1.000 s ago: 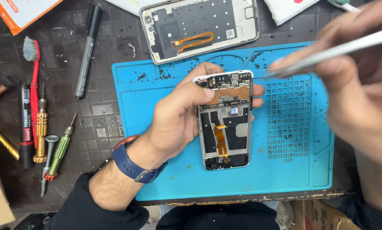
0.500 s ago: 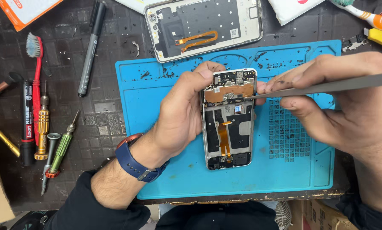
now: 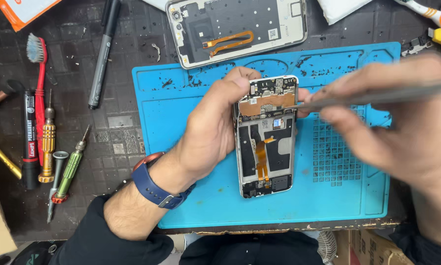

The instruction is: The person repairs a disassembled smartphone on a blue silicone mat. They use a screwdriver to remove and tighten screws, use tweezers and a pry bar to lift and reposition the motherboard and flex cable, and reseat the board inside the phone frame.

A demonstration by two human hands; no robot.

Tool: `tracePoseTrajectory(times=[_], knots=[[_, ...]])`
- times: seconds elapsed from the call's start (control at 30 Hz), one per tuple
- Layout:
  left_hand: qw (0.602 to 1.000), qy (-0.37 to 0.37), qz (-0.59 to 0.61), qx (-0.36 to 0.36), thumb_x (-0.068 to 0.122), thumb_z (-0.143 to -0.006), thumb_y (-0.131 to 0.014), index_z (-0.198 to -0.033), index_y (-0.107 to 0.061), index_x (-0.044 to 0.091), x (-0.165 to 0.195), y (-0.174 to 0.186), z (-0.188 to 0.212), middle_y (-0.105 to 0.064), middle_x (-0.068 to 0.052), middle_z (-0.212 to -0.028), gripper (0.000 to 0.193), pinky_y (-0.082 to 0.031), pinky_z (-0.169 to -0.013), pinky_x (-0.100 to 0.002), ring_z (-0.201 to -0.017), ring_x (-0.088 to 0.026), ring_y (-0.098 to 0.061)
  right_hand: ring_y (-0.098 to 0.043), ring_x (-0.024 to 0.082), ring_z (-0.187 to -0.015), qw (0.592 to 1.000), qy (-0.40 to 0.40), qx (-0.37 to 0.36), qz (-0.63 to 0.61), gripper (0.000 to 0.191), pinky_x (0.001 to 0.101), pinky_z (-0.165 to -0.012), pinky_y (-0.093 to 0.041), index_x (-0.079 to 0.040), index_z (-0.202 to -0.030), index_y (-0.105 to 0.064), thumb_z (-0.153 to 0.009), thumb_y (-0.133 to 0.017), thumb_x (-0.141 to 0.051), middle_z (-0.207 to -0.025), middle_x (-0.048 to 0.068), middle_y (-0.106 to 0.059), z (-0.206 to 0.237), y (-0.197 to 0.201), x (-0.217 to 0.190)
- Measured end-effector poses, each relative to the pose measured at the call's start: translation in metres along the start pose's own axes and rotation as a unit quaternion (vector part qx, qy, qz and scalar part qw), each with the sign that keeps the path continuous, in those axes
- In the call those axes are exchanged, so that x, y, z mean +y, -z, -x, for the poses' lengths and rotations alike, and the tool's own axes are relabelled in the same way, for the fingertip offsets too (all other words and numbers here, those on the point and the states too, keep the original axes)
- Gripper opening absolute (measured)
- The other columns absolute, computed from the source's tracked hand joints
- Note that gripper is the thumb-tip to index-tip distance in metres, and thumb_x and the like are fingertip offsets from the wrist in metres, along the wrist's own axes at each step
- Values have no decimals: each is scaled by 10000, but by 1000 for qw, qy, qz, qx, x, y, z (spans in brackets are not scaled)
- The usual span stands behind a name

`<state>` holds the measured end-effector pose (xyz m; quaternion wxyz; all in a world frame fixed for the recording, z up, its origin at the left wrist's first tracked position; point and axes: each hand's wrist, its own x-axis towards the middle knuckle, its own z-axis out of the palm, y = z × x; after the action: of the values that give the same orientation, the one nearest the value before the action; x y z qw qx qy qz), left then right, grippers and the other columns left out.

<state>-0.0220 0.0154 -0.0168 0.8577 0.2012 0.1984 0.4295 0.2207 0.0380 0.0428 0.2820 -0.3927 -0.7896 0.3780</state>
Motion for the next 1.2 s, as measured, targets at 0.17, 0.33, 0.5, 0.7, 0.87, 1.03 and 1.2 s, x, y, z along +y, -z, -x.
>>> tracePoseTrajectory(times=[0.17, 0.33, 0.5, 0.7, 0.87, 1.03, 1.2], knots=[[999, 20, -41, 28, 419, -1134, -308, -1385, -567, -61, 1, -2, -2, -633, -284, -1392, 601, -593, -1058, -462, -1248, -354, -677, -775, 372, -1023, 998, -51, -8, -41, 274, 444, -874, -637, 52, -1204, -318, -1042, -531, -6, -1015, 266, -667, -11, 6, -3], [997, 22, -59, 39, 431, -1144, -313, -1366, -572, -50, 1, -1, 0, -676, -286, -1299, 590, -615, -1003, -430, -1178, -318, -708, -787, 376, -978, 994, -71, -33, -79, 216, 434, -824, -642, 27, -1158, -299, -1062, -472, -61, -985, 269, -686, -19, 10, 4], [998, 15, -28, 45, 414, -1146, -330, -1373, -543, -23, 0, 0, 0, -667, -269, -1306, 536, -608, -1020, -435, -1188, -313, -699, -782, 368, -987, 987, -68, -40, -139, 210, 435, -827, -652, 8, -1193, -348, -1077, -469, -119, -1014, 243, -682, -16, 14, 13], [1000, 6, 15, -6, 339, -1136, -353, -1363, -388, 7, -1, 1, 1, -574, -328, -1427, 404, -552, -1108, -476, -1333, -416, -615, -751, 296, -995, 989, -31, 17, -141, 232, 417, -904, -663, -8, -1302, -412, -1200, -486, -203, -1050, 172, -678, -3, 14, 35], [999, 6, 1, -43, 307, -1110, -386, -1401, -330, 0, 1, 3, 2, -527, -340, -1499, 426, -504, -1199, -486, -1427, -417, -555, -745, 247, -938, 985, -72, 51, -150, 293, 385, -815, -673, -49, -1373, -426, -1162, -463, -248, -1050, 128, -635, 6, 15, 42], [999, 6, -37, -39, 325, -1113, -413, -1398, -347, -8, 3, -1, 1, -539, -343, -1494, 443, -517, -1177, -478, -1405, -395, -577, -738, 270, -1034, 991, -46, 61, -113, 240, 403, -900, -645, -39, -1333, -367, -1214, -558, -122, -1119, 154, -618, 10, 7, 36], [998, 13, -52, -14, 335, -1091, -428, -1391, -364, -10, 5, -4, 2, -558, -325, -1465, 461, -522, -1148, -479, -1375, -377, -591, -751, 297, -1154, 998, 4, 41, -40, 223, 402, -984, -633, -30, -1329, -318, -1222, -514, -28, -1153, 141, -556, 11, 5, 31]])
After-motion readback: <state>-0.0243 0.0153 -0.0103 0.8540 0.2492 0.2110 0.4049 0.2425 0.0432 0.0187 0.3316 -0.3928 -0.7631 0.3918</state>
